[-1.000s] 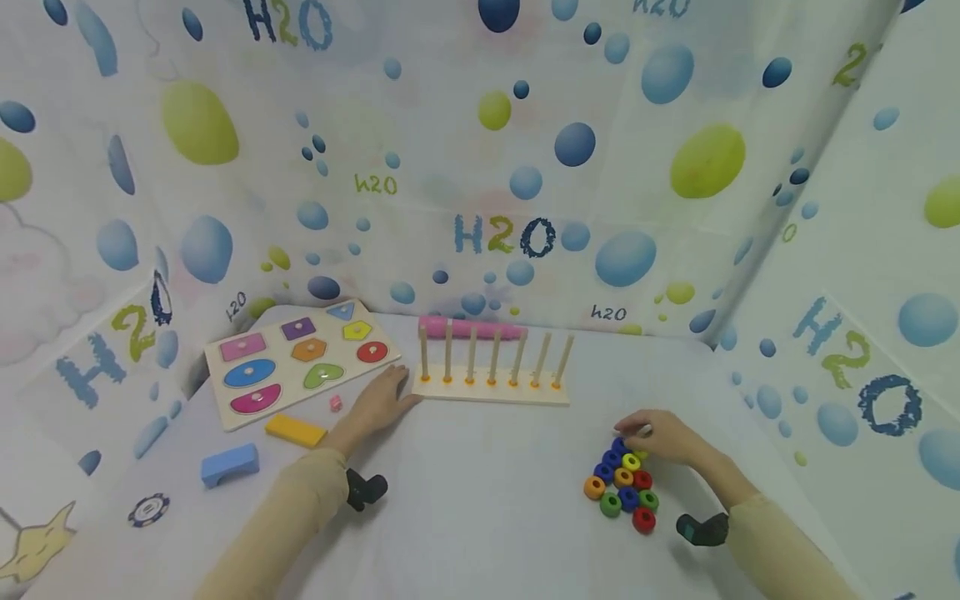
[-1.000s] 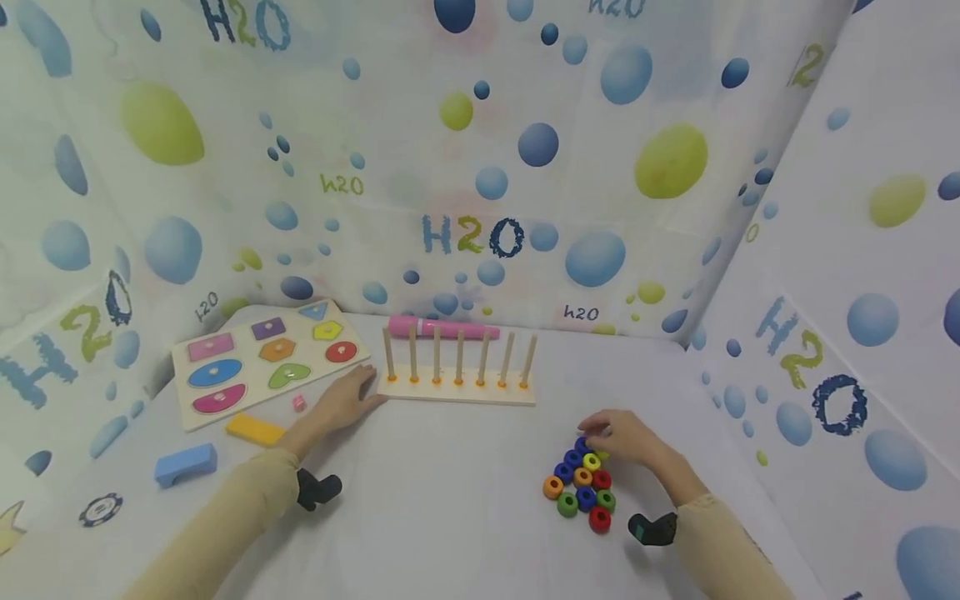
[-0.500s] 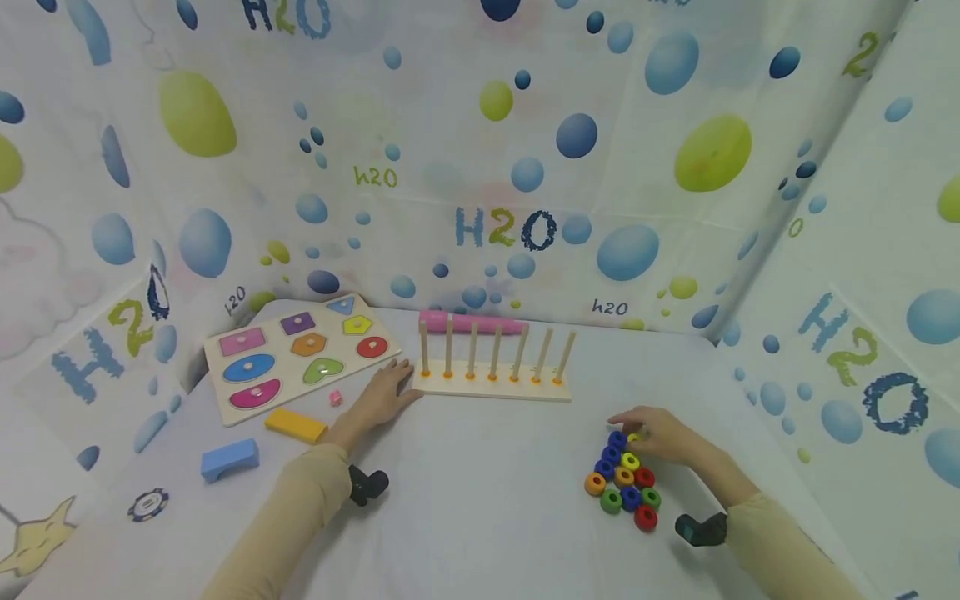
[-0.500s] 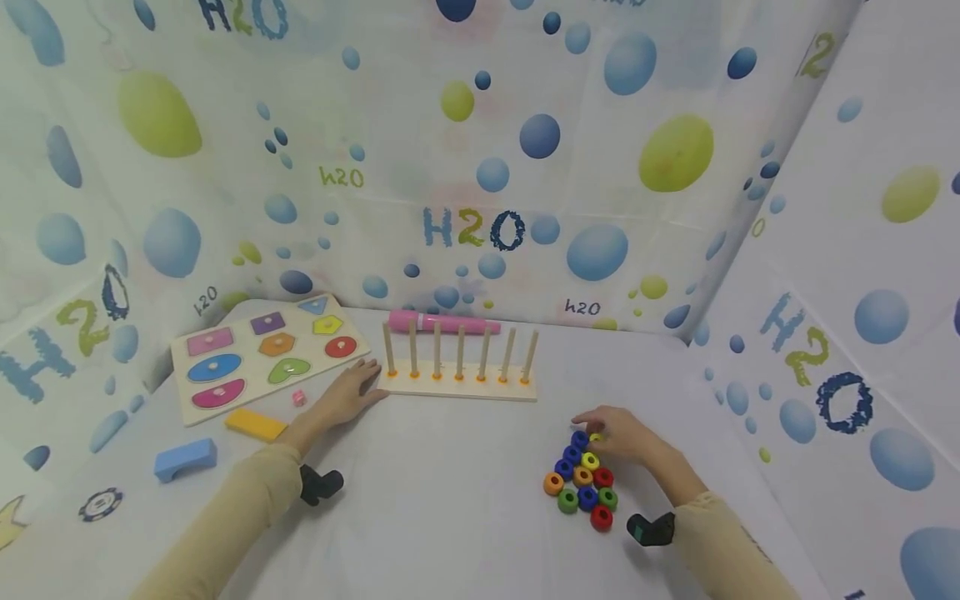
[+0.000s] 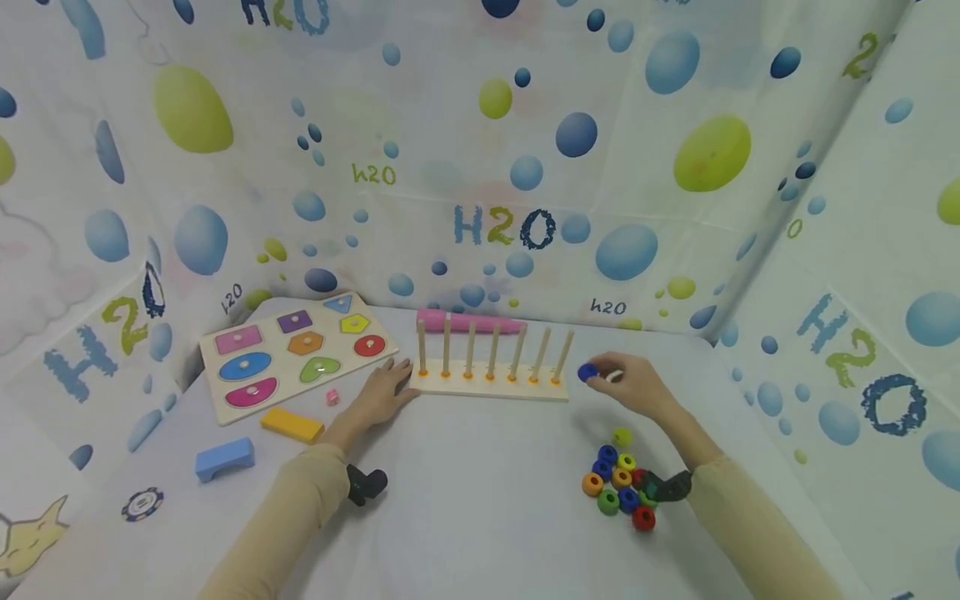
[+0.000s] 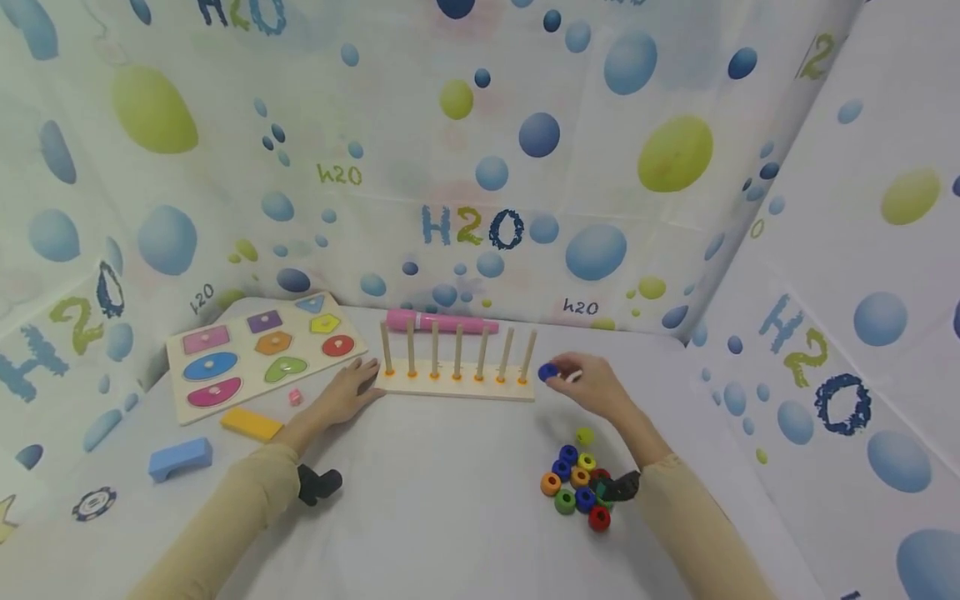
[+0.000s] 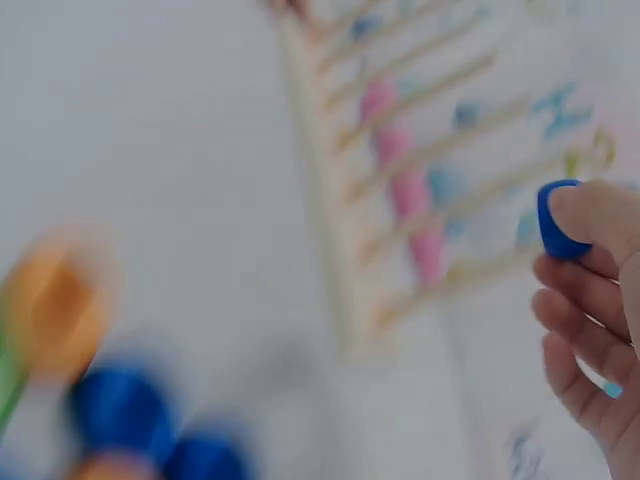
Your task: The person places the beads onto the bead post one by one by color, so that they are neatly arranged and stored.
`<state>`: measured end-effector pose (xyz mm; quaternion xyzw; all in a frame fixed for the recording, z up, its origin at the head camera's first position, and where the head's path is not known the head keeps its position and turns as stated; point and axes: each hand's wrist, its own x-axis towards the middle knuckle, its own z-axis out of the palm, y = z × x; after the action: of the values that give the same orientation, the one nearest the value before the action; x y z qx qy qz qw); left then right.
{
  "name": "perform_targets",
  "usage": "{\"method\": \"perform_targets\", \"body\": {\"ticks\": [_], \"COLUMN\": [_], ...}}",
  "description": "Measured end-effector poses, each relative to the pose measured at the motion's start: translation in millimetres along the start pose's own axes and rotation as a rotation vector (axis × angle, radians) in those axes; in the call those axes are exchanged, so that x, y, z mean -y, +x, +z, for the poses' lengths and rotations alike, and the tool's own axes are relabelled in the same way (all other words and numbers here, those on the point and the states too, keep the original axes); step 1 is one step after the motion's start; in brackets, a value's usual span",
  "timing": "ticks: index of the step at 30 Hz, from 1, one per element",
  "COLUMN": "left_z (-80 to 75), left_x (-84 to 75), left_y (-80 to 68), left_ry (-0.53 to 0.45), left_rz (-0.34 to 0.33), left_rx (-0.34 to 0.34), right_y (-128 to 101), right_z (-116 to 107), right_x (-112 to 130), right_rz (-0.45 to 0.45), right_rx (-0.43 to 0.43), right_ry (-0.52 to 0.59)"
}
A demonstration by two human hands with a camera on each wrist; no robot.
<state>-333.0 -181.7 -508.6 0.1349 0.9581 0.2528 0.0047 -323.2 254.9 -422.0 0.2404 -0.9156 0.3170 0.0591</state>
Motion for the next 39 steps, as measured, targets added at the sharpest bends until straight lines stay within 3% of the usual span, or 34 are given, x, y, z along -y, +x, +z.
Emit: {"method": "perform_targets", "body": {"ticks": [7,10,15,25,32,39], "left_z": [-0.9,1.7,6.4,7.4,4.2,-0.4], "left_x": [-2.5,-5.2,-10.0,-16.8,-10.2,-1.1], "left_y": [6.0,7.3,10.7,13.4,4.5,-2.5], "left_ry": [0.012,0.009,0.012,0.025,0.021,0.029], "left_rz": [0.032,0.02,0.029,0.053,0.016,0.023], "left_rx": [-0.013,-0.003,0.005,0.011,0.005,-0.007], "right_y": [85,114,144,164,169,173], "right_z": [20,40,70,96,111,120], "right_x": [72,97,126,147,160,168], "right_rz": [-0.125,-0.167,-0.202,-0.181,-0.203,-0.184], "right_rx": [-0.107,-0.074,0.056,0.077,0.1,0.146], "right_ry": [0.036,0.019,-0.029,-0.079,-0.044,-0.071]}}
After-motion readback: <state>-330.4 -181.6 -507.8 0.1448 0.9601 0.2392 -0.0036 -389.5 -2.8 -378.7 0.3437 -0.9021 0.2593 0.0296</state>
